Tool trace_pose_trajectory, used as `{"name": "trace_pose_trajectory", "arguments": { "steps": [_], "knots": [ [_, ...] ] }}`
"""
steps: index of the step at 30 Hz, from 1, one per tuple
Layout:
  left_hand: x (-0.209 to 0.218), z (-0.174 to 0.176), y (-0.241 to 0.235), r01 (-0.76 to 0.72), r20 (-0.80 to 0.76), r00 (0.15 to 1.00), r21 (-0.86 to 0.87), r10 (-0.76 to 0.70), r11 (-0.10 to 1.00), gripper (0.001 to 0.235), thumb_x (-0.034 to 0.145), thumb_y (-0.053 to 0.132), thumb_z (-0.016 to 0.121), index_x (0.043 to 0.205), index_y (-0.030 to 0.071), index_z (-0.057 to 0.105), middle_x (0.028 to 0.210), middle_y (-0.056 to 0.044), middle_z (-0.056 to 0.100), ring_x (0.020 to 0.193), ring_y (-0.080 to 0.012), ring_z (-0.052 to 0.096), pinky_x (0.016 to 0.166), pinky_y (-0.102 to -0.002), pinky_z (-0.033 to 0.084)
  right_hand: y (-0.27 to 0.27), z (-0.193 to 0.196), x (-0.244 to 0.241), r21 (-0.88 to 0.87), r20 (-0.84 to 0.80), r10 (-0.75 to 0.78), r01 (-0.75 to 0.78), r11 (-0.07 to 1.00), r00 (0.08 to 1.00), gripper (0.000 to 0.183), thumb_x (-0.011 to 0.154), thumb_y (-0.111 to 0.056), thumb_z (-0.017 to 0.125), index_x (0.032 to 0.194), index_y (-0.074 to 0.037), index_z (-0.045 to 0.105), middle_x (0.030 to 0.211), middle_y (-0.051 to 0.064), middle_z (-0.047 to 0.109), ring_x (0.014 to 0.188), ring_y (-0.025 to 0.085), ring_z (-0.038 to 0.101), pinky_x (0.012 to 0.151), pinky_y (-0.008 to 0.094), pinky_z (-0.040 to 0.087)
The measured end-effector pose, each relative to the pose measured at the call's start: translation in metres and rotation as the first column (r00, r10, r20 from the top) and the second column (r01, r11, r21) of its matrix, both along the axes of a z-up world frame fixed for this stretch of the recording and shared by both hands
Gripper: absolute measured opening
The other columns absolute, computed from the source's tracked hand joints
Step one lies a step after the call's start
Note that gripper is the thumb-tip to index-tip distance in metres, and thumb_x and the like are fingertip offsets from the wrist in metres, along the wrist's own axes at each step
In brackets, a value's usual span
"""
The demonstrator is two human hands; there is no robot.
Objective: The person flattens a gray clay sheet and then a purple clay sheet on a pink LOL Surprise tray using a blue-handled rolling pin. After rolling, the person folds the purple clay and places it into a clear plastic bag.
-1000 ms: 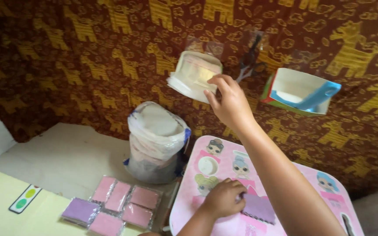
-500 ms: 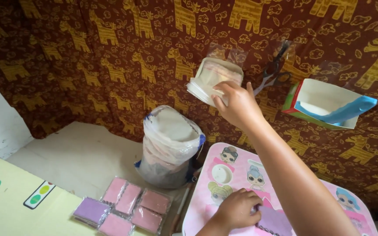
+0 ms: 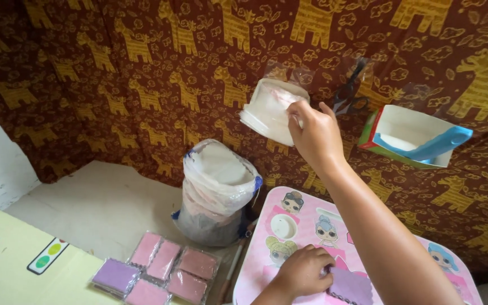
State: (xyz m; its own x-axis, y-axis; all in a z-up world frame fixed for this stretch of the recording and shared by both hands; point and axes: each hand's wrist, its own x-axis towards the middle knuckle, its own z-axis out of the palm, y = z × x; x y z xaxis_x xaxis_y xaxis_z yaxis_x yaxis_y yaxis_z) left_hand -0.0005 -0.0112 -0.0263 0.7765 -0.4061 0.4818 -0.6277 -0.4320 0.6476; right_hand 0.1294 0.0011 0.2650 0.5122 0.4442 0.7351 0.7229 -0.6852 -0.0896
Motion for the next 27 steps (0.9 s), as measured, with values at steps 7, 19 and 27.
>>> {"name": "trace_pose_trajectory", "arguments": {
  "steps": [7, 19, 27],
  "knots": [
    [-0.007, 0.025, 0.011, 0.045, -0.144, 0.989, 0.019, -0.042, 0.999, 0.038, 0.086, 0.024, 0.058, 0.117, 0.006, 0.069, 0.116, -0.01, 0.069, 0.101, -0.0318, 0.058, 0.089, -0.044, 0.046, -0.046, -0.004, -0.063, 0.196, 0.216, 0.025, -0.069, 0.978, 0.976, 0.009, 0.103, -0.006, 0.068, 0.111, -0.006, 0.073, 0.107, 0.006, 0.077, 0.094, 0.02, 0.072, 0.111, 0.049, 0.044],
    [0.021, -0.02, 0.017, -0.273, -0.728, 0.659, -0.464, -0.187, 0.843, 0.042, 0.103, 0.04, 0.044, 0.119, 0.015, 0.074, 0.119, -0.001, 0.073, 0.108, -0.0126, 0.062, 0.102, -0.03, 0.046, -0.195, -0.153, -0.199, 0.01, 0.252, -0.054, 0.053, 0.999, 0.966, 0.009, 0.099, -0.008, 0.065, 0.098, -0.012, 0.072, 0.102, 0.006, 0.077, 0.093, 0.02, 0.074, 0.112, 0.043, 0.035],
    [-0.007, 0.086, 0.018, -0.019, -0.716, 0.696, -0.081, -0.045, 0.997, 0.042, 0.086, 0.045, 0.069, 0.121, 0.021, 0.069, 0.107, -0.003, 0.08, 0.101, -0.0173, 0.076, 0.089, -0.032, 0.052, -0.229, -0.244, -0.232, -0.128, 0.053, 0.091, -0.084, 0.988, 0.994, 0.017, 0.102, -0.018, 0.057, 0.11, -0.016, 0.071, 0.114, 0.003, 0.077, 0.097, 0.019, 0.072, 0.1, 0.048, 0.042]
  ]
}}
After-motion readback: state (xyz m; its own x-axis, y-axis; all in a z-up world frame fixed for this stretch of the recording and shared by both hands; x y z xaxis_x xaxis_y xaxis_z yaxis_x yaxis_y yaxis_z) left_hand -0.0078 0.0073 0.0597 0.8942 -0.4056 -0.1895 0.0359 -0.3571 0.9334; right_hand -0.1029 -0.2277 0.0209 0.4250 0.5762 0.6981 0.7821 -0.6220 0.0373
